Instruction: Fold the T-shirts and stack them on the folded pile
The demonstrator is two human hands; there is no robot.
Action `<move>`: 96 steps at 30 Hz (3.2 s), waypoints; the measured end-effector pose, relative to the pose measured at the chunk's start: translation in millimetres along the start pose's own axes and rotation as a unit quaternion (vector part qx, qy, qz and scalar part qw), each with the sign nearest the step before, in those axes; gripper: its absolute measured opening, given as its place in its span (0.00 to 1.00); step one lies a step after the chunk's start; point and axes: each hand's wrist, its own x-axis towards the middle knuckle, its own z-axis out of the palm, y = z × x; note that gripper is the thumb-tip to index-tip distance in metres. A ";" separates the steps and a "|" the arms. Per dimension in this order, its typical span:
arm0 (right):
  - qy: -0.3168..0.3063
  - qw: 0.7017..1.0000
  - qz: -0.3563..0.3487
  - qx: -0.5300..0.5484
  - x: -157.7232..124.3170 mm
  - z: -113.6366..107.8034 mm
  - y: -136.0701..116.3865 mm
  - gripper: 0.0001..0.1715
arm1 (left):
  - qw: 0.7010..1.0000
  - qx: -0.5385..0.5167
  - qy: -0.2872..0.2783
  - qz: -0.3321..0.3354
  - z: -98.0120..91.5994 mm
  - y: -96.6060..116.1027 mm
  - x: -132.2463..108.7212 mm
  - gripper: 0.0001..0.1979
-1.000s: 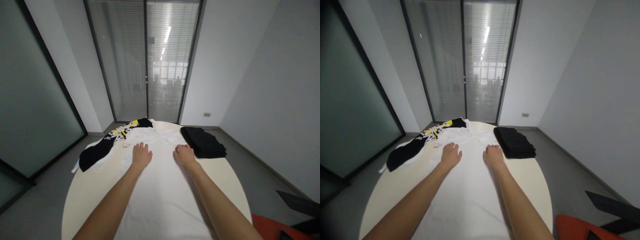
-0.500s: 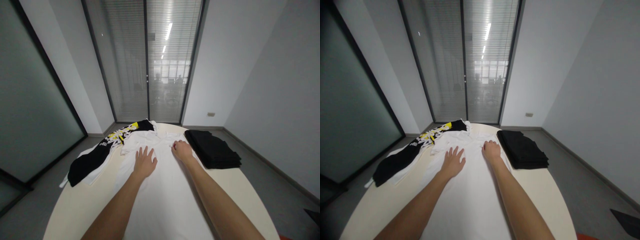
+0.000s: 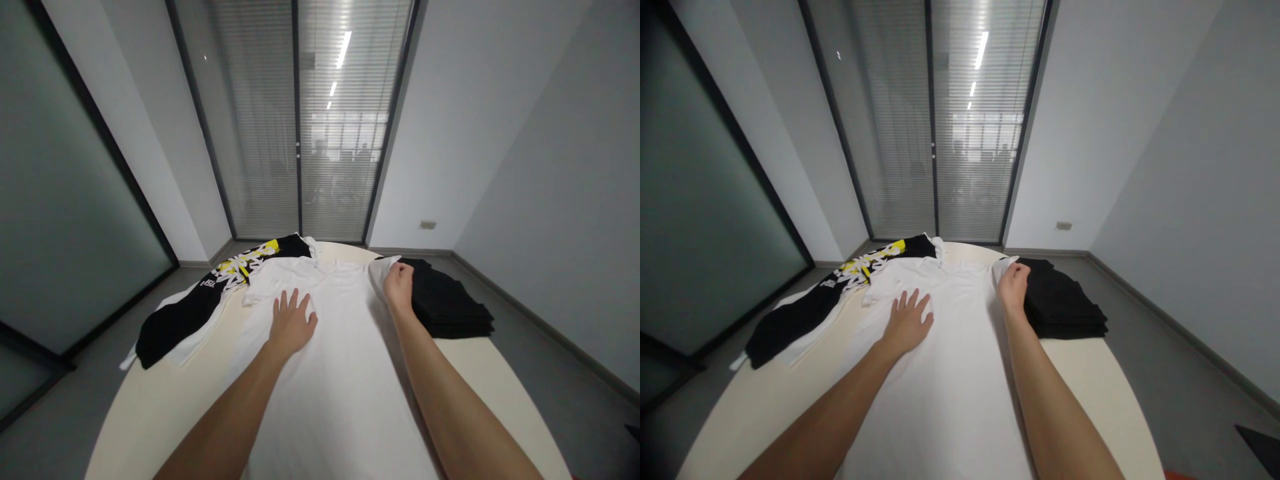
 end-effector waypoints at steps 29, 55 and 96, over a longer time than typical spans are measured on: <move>-0.229 0.885 -0.195 -0.354 -30.5 21.3 39.3 0.30 | 0.983 0.014 0.113 -0.145 -16.3 -43.7 10.3 0.21; -0.224 0.891 -0.203 -0.339 -27.6 21.7 47.0 0.29 | 0.859 -0.236 0.243 -0.383 -42.7 -151.4 43.1 0.26; -0.244 0.876 -0.171 -0.378 -32.2 19.5 40.3 0.33 | 0.989 -0.006 0.099 -0.110 -19.2 -96.0 2.5 0.20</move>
